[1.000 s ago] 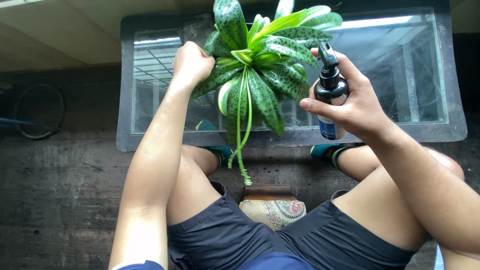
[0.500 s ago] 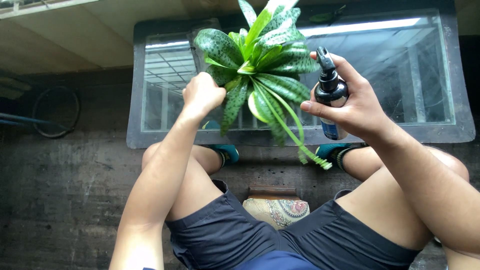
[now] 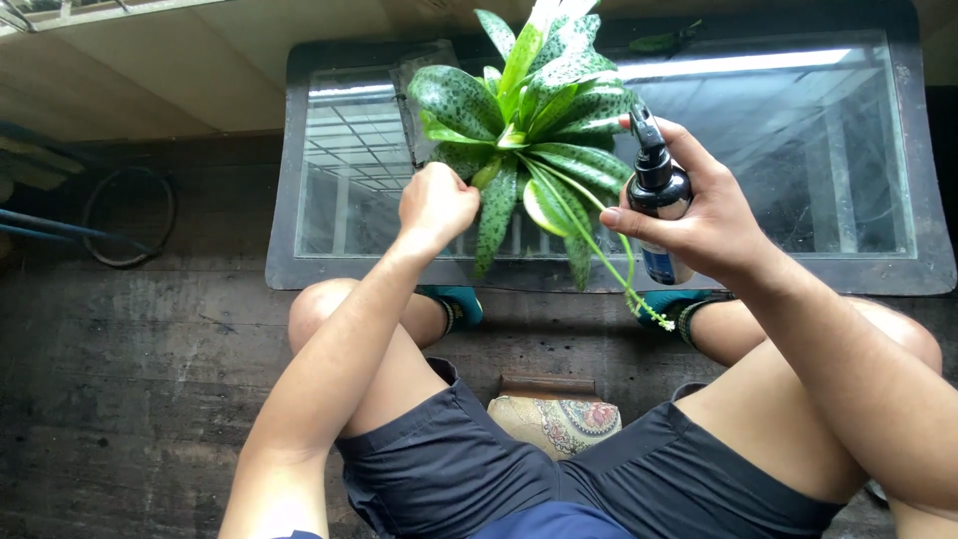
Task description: The person is using a spray bottle to mist the leaves of a potted plant on a glass table, while using their other hand to move the leaves for better coverage.
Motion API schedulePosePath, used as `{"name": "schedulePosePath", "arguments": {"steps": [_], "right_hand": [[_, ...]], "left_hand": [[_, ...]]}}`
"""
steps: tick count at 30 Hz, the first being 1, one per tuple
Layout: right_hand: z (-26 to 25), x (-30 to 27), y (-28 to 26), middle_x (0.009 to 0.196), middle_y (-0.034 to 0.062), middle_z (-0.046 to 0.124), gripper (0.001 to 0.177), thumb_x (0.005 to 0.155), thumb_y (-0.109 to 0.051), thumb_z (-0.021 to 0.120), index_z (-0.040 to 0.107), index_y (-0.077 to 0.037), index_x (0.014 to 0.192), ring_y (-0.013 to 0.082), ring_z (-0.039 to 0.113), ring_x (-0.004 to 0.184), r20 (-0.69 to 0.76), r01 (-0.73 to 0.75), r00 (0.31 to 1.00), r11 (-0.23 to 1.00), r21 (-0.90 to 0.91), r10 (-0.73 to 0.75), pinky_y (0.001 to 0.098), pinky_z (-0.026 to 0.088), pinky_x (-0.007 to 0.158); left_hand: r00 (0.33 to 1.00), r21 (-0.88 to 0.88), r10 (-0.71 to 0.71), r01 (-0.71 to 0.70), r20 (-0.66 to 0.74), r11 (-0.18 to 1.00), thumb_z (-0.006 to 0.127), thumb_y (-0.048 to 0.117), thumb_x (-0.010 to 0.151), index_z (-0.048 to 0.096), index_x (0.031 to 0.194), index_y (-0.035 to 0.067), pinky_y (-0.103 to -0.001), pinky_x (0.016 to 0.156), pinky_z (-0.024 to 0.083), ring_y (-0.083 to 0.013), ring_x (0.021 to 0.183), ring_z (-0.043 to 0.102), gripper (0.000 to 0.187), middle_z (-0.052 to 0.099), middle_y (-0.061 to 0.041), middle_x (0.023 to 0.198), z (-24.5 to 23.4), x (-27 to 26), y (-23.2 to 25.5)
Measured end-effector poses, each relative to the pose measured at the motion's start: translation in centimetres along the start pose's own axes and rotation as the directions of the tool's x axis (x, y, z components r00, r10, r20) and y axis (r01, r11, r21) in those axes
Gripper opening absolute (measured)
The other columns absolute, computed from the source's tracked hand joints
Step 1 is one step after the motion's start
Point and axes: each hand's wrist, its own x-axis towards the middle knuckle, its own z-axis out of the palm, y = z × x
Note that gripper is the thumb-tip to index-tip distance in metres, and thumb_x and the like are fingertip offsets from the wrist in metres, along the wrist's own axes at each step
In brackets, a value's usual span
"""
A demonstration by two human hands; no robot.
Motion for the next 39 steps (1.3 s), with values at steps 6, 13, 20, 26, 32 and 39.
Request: {"name": "schedulePosePath", "arguments": {"steps": [6,13,20,26,32,39], "right_hand": [[0.1,0.1,0.1,0.082,0.0049,0.060,0.075,0.085,-0.009,0.080,0.045,-0.013,0.151,0.0103,0.060,0.077,-0.006,0.011,1.000,1.000,0.024,-0.011,0.0219,0.051,0.083],[0.0,0.0,0.1,0.087,0.0056,0.064,0.075,0.084,-0.013,0.081,0.046,-0.012,0.151,0.0111,0.064,0.081,-0.036,0.014,0.999,0.999,-0.051,-0.015,0.0236,0.053,0.088],[-0.7,-0.6,0.7,0.081,0.0035,0.061,0.078,0.084,-0.012,0.082,0.044,-0.012,0.152,0.0089,0.060,0.077,-0.040,0.035,0.998,0.994,-0.102,-0.039,0.0227,0.052,0.082],[-1.0,-0.6,2.5,0.081,0.0011,0.066,0.078,0.082,-0.020,0.086,0.047,-0.011,0.148,0.0062,0.057,0.073,-0.022,0.039,0.999,0.957,-0.289,-0.048,0.0228,0.051,0.078],[-0.8,-0.7,3.0,0.085,0.0005,0.063,0.079,0.080,-0.027,0.088,0.049,-0.009,0.146,0.0081,0.052,0.074,0.023,0.107,0.994,0.913,-0.394,-0.106,0.0247,0.047,0.077],[-1.1,-1.2,2.6,0.087,0.0022,0.067,0.077,0.084,-0.019,0.085,0.044,-0.006,0.148,0.0106,0.061,0.073,0.205,0.389,0.916,0.890,-0.238,-0.345,0.0248,0.052,0.080]], "left_hand": [[0.998,0.019,0.048,-0.049,0.041,0.999,0.066,0.025,0.087,0.068,0.062,0.006,-0.047,0.063,0.054,-0.0362,0.072,0.071,0.031,0.072,-0.015,0.072,1.7,-0.3,1.6],[0.988,0.027,0.097,-0.101,0.122,0.995,0.054,0.012,0.093,0.069,0.083,0.001,-0.047,0.069,0.058,-0.0358,0.084,0.072,0.021,0.074,-0.018,0.091,4.0,-1.3,4.6],[0.949,0.194,0.307,-0.316,0.075,0.929,0.061,0.028,0.091,0.072,0.088,0.003,-0.055,0.070,0.057,-0.0448,0.089,0.070,0.027,0.074,-0.018,0.093,3.5,-1.8,4.8],[0.733,0.347,0.676,-0.617,-0.074,0.707,0.087,0.046,0.084,0.056,0.084,0.013,-0.046,0.050,0.051,-0.0308,0.068,0.068,0.045,0.070,-0.005,0.080,3.0,-0.3,3.1],[0.388,0.439,0.921,-0.823,-0.028,0.360,0.088,0.038,0.081,0.056,0.114,0.016,-0.041,0.041,0.049,-0.0270,0.067,0.069,0.050,0.062,-0.005,0.096,3.5,0.9,3.3],[0.208,0.249,0.953,-0.933,-0.220,0.261,0.083,0.024,0.093,0.073,0.094,0.014,-0.032,0.042,0.054,-0.0184,0.065,0.062,0.014,0.058,-0.004,0.090,2.1,1.7,3.5]]}}
